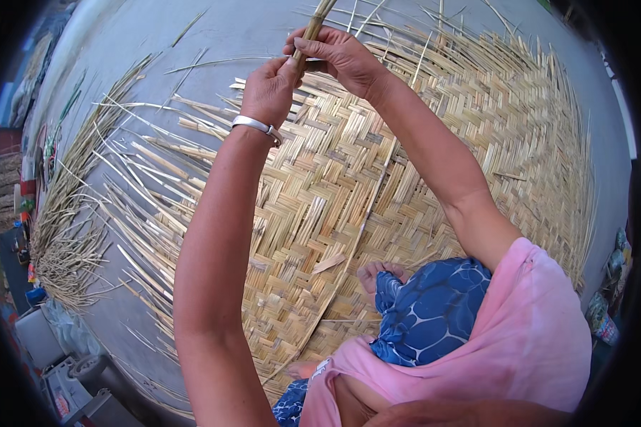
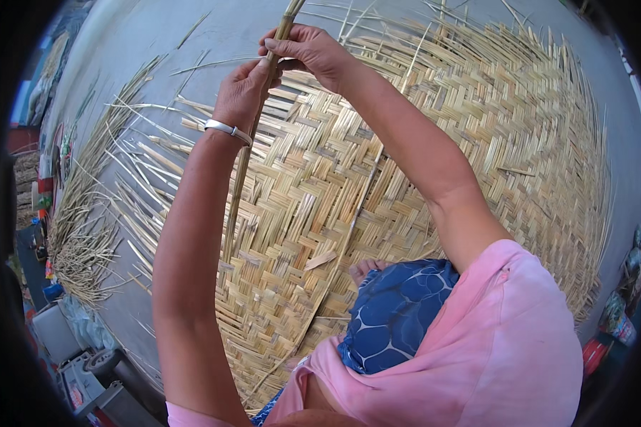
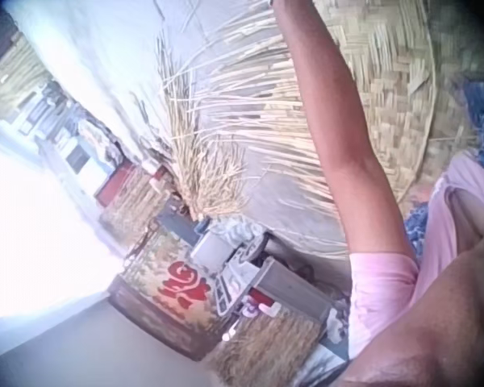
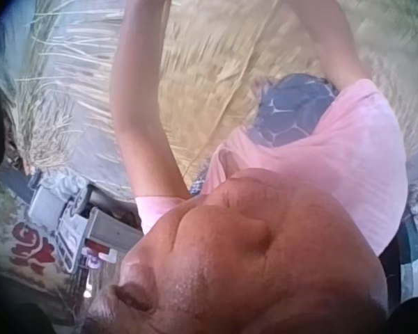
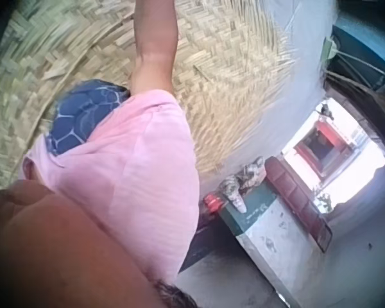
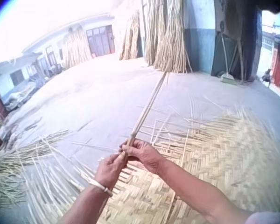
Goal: The person weaves a basket by hand, interlacing thin dried palm strips into a circular base. They repeatedly pick up new strips, thread them through the existing weave, and press the structure flat to maintain shape.
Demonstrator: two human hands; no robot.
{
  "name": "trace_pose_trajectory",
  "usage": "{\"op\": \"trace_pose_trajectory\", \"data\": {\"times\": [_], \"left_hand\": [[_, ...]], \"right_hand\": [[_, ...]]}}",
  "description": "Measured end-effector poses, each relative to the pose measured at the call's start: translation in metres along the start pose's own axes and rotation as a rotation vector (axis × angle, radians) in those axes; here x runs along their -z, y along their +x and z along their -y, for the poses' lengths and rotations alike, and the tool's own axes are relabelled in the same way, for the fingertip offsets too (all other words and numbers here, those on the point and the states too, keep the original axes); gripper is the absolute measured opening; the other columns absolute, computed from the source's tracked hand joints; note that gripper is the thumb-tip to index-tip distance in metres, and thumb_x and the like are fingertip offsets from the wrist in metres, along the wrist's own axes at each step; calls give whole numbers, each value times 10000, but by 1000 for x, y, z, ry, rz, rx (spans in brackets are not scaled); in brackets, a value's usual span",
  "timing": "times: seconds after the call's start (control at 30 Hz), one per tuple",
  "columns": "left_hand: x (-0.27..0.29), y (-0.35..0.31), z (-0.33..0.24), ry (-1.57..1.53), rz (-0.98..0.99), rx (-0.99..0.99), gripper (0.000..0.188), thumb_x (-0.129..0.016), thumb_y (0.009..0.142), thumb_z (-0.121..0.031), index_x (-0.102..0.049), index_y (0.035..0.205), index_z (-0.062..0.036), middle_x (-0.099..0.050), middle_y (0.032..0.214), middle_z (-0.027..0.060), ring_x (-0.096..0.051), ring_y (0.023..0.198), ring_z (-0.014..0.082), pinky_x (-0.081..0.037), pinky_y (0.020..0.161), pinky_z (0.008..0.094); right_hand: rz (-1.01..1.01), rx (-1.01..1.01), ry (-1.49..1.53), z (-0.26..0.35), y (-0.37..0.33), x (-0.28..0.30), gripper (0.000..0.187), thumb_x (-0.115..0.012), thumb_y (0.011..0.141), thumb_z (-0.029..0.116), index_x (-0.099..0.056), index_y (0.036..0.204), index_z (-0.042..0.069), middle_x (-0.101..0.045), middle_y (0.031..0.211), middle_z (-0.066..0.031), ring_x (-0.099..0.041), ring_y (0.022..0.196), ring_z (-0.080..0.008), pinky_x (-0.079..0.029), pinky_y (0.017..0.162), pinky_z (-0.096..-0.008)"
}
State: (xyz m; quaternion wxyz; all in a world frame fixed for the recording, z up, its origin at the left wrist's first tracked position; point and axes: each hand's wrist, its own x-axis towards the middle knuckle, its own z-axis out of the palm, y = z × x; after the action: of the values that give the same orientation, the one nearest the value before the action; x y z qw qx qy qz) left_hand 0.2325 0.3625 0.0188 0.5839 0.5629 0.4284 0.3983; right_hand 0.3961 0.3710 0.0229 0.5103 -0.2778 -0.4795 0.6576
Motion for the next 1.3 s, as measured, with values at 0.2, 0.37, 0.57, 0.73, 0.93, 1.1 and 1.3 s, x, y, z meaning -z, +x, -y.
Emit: {"op": "trace_pose_trajectory", "data": {"times": [0.2, 0.37, 0.57, 0.73, 0.93, 1.1, 1.3], "left_hand": [[-43, -14, -41, -34, 111, 264, 266, -499, 918, -241, -573, 1002, 0, -630, 790, 69, -607, 654, 131, -480, 565, 222], [-71, -19, -31, 105, -52, 203, 197, -485, 902, -192, -574, 873, -20, -589, 678, 43, -526, 527, 94, -414, 464, 208], [-60, 0, -14, 534, -405, 48, 303, -526, 815, -226, -618, 774, 60, -625, 672, 149, -613, 631, 222, -457, 582, 333], [-56, -13, -37, 72, -279, 140, 197, -511, 855, -153, -591, 752, -6, -549, 586, 35, -470, 478, 87, -351, 432, 223], [-75, -39, -34, 87, -135, 127, 232, -448, 929, -204, -575, 858, -24, -541, 600, 5, -428, 459, 47, -338, 422, 195], [-75, -25, -24, 190, -206, 106, 240, -467, 903, -209, -587, 829, -14, -536, 600, 6, -437, 473, 62, -337, 433, 202], [-58, -19, -26, 1, -236, 241, 192, -463, 861, -172, -577, 855, -19, -491, 585, -2, -399, 420, 53, -273, 346, 181]], "right_hand": [[-167, -5, 41, 42, -32, 33, 228, -559, 888, 189, -574, 1051, 29, -637, 951, -66, -616, 875, -152, -501, 832, -311], [-228, 41, -32, 55, -53, 22, 177, -528, 904, 159, -563, 1024, 34, -640, 932, -88, -632, 858, -169, -521, 814, -308], [-273, 289, -468, 38, -61, -34, 141, -520, 907, 106, -607, 987, 28, -632, 874, -39, -585, 826, -83, -483, 769, -230], [-264, 420, -153, 38, -53, -28, 125, -461, 924, 107, -549, 942, 20, -600, 841, -57, -608, 812, -124, -494, 732, -252], [-334, 99, 327, 36, -52, 2, 127, -387, 950, 158, -427, 1014, 55, -600, 903, -127, -638, 805, -223, -533, 697, -340], [-326, 159, 261, 41, -59, -8, 113, -409, 947, 154, -450, 985, 55, -600, 869, -107, -628, 782, -192, -522, 703, -323], [-229, 273, 251, 44, -61, -31, 130, -417, 955, 170, -479, 1004, 67, -602, 919, -107, -628, 837, -199, -521, 774, -336]]}}
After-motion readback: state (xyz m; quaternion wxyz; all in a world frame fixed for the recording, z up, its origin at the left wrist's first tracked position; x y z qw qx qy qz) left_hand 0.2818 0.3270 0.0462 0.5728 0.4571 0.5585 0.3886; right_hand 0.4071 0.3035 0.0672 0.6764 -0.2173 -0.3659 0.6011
